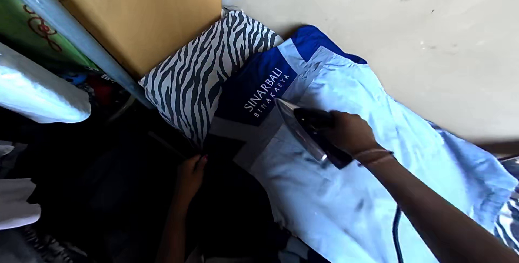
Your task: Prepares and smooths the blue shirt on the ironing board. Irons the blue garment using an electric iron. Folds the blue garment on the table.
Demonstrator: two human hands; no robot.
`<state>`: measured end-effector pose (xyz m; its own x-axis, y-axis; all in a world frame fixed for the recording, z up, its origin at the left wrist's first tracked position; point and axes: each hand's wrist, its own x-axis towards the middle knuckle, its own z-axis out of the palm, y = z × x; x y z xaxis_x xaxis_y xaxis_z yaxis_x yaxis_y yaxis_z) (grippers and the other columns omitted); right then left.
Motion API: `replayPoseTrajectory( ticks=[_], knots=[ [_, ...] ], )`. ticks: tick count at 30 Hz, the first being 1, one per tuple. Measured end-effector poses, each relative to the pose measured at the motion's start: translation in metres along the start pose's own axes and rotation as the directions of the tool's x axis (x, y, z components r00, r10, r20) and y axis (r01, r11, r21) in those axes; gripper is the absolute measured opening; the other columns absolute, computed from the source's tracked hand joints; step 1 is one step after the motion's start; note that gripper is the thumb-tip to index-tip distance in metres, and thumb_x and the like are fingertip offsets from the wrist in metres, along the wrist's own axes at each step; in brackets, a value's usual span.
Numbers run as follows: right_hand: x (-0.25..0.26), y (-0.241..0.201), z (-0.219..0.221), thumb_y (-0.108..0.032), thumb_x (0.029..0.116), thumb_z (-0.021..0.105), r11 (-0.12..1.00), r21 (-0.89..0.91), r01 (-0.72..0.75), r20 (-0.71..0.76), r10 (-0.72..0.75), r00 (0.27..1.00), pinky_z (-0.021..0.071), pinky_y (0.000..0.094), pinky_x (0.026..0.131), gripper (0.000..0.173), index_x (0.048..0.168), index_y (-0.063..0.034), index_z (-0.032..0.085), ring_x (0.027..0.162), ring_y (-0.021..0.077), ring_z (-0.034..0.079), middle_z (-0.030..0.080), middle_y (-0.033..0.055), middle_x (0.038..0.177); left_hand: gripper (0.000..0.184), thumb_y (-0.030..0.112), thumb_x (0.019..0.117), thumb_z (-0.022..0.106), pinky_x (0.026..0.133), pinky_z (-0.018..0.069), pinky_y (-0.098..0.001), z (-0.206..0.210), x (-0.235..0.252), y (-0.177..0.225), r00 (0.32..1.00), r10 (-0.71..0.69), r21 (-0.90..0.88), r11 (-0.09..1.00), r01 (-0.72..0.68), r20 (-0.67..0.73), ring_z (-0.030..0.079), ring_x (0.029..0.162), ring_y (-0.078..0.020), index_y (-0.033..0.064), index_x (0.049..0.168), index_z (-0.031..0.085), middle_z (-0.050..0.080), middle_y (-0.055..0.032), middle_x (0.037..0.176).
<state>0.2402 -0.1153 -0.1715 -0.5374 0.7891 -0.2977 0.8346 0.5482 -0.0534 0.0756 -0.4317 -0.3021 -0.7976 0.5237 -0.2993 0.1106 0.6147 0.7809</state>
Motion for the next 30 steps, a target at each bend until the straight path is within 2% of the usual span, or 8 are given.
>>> replayPoseTrajectory(
  ticks=[2,5,10,14,20,23,27,30],
  knots=[
    [-0.029,0.004,-0.001,-0.021,0.0992,0.066,1.0,0.012,0.026,0.088,-0.027,0.996,0.0466,0.0727,0.087,0.033,0.12,0.0049,0.065,0.107,0.0552,0.064,0.067,0.0342,0.109,0.031,0.022,0.1081,0.049,0.07,0.0443,-0.0285,-0.001,-0.003,0.0,1.0,0.005,-0.106,0.994,-0.005,-0.001,0.052,0.072,-0.0076,-0.003,0.108,0.067,0.06,-0.0056,0.083],
    [-0.059,-0.057,0.011,-0.024,0.0984,0.066,0.982,-0.033,0.185,0.205,-0.175,0.963,0.0494,0.0676,0.086,0.035,0.125,-0.0002,0.066,0.106,0.0508,0.066,0.07,0.0297,0.108,0.032,0.022,0.1079,0.05,0.065,0.0404,-0.0265,-0.001,-0.005,0.006,0.995,0.052,-0.048,0.997,-0.056,-0.086,0.047,0.066,-0.0056,-0.0029,0.096,0.067,0.054,-0.0022,0.075],
    [-0.049,-0.124,0.031,-0.012,0.0944,0.069,0.928,0.164,0.333,-0.02,-0.334,0.942,0.0551,0.0603,0.065,0.018,0.11,-0.002,0.067,0.09,0.0451,0.07,0.07,0.0239,0.097,0.033,0.017,0.1087,0.047,0.072,0.0458,-0.0416,-0.006,-0.009,0.02,0.976,0.132,0.125,0.986,-0.111,-0.174,0.057,0.074,-0.0208,-0.0075,0.102,0.068,0.063,-0.0156,0.08],
    [-0.12,-0.075,0.045,-0.013,0.1012,0.058,0.936,0.079,0.342,0.267,-0.351,0.898,0.0542,0.0621,0.079,0.035,0.135,-0.0042,0.058,0.102,0.0475,0.069,0.07,0.0263,0.109,0.036,0.018,0.109,0.046,0.082,0.0482,-0.0553,0.001,-0.002,0.012,0.985,0.094,0.159,0.985,-0.07,-0.148,0.065,0.088,-0.0357,-0.01,0.108,0.068,0.068,-0.0263,0.093],
    [-0.174,0.084,0.064,-0.018,0.0916,0.07,0.988,-0.006,-0.155,0.05,0.155,0.987,0.051,0.0684,0.067,0.029,0.114,-0.0004,0.068,0.084,0.0547,0.07,0.07,0.0298,0.086,0.046,0.033,0.1104,0.041,0.097,0.0445,-0.0487,-0.005,0.009,0.014,0.998,-0.015,-0.034,0.999,0.017,0.055,0.057,0.113,-0.0269,-0.0042,0.135,0.054,0.06,-0.0244,0.127],
    [-0.173,0.068,0.058,-0.015,0.092,0.07,0.999,0.043,-0.03,0.071,0.027,0.997,0.0524,0.0683,0.07,0.033,0.122,-0.0006,0.069,0.087,0.0533,0.07,0.072,0.029,0.091,0.053,0.033,0.1038,0.058,0.107,0.0441,-0.0511,-0.002,0.02,0.036,0.998,0.016,-0.061,0.998,-0.011,0.068,0.057,0.126,-0.0298,-0.0024,0.142,0.05,0.058,-0.0251,0.137],
    [-0.127,0.001,0.04,-0.006,0.0985,0.06,0.981,0.08,0.174,0.211,-0.187,0.959,0.054,0.0636,0.078,0.035,0.134,-0.0044,0.06,0.102,0.0495,0.069,0.07,0.0271,0.11,0.036,0.021,0.0996,0.066,0.098,0.0485,-0.0508,0.004,0.033,0.045,0.994,0.106,0.069,0.992,-0.104,-0.017,0.065,0.108,-0.0285,-0.0072,0.122,0.063,0.068,-0.0244,0.114],
    [-0.075,0.03,0.028,-0.018,0.1001,0.059,0.998,0.042,0.039,0.103,-0.043,0.994,0.053,0.0651,0.079,0.032,0.131,-0.0098,0.063,0.105,0.0489,0.069,0.071,0.0257,0.111,0.038,0.021,0.1029,0.061,0.102,0.0424,-0.0613,0.002,0.039,0.033,0.988,0.152,0.19,0.971,-0.148,-0.009,0.062,0.116,-0.0422,-0.0111,0.123,0.062,0.065,-0.0321,0.117]
  ],
)
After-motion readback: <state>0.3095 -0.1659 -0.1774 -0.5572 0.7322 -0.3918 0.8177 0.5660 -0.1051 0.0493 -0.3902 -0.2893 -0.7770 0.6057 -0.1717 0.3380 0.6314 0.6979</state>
